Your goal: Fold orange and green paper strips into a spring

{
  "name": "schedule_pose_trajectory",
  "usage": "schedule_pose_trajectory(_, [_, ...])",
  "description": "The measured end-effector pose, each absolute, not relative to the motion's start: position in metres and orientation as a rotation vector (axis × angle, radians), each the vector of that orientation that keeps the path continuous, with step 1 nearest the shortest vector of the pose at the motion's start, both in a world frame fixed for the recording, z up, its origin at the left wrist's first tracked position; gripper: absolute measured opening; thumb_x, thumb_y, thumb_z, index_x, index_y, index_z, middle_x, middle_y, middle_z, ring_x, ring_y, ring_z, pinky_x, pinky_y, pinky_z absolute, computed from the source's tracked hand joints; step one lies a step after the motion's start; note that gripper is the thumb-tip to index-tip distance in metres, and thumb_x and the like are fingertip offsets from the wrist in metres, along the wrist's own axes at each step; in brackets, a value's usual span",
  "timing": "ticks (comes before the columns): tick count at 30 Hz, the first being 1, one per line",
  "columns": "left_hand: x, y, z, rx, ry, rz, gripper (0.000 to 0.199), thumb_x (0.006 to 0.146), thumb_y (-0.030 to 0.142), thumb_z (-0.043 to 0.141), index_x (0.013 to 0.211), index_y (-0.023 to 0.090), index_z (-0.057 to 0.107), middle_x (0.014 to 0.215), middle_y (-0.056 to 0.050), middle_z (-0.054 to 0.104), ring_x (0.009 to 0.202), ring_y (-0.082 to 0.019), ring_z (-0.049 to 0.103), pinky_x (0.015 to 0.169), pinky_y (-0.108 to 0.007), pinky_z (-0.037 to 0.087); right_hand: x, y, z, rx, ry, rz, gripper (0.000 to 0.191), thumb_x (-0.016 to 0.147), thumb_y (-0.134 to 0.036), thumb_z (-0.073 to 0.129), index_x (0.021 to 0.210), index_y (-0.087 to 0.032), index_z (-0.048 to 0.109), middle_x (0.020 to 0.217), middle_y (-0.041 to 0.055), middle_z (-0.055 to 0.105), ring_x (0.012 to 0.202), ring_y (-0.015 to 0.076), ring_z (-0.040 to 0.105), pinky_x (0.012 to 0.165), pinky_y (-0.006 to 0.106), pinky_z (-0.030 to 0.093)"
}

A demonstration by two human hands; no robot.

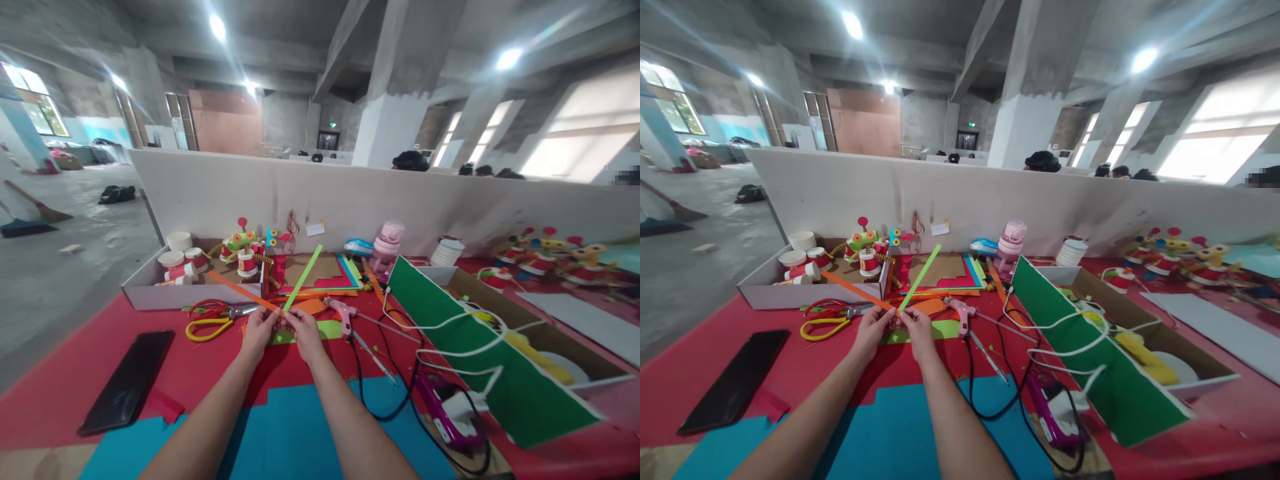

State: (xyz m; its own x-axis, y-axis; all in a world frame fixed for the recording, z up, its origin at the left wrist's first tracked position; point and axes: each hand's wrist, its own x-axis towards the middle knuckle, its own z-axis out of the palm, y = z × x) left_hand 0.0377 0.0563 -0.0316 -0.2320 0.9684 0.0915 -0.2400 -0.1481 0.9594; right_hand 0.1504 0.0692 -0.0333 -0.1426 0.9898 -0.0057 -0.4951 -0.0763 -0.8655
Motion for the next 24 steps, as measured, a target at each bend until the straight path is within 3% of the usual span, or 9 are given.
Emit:
schedule_pose_trajectory(14, [0.0404, 0.0566, -0.0315, 1.015, 1.100, 1.586, 0.039, 0.063, 0.052, 0.078, 0.067, 0.018, 0.059, 0.054, 0.002, 0.061, 0.047, -0.010, 0.051, 0.049, -0.022, 0.038, 0.1507, 0.0687, -0.0322, -0.745, -0.869, 1.558, 0.027, 0.055, -0.033, 0.084, 0.070, -0.017, 0.068, 0.058, -0.0037, 0.062, 0.054, 0.0103, 0.054, 0.062, 0.025, 0.047])
schedule_pose_trajectory(24, [0.0391, 0.0572, -0.0325, 0.982, 1.116, 1.588, 0.042, 0.060, 0.053, 0.079, 0.068, 0.016, 0.060, 0.055, 0.000, 0.063, 0.048, -0.010, 0.054, 0.050, -0.022, 0.041, 0.1511, 0.0702, -0.0336, -0.732, -0.892, 1.575, 0.035, 0.052, -0.037, 0.087, 0.073, -0.016, 0.067, 0.062, -0.0025, 0.065, 0.056, 0.0103, 0.057, 0.065, 0.025, 0.049])
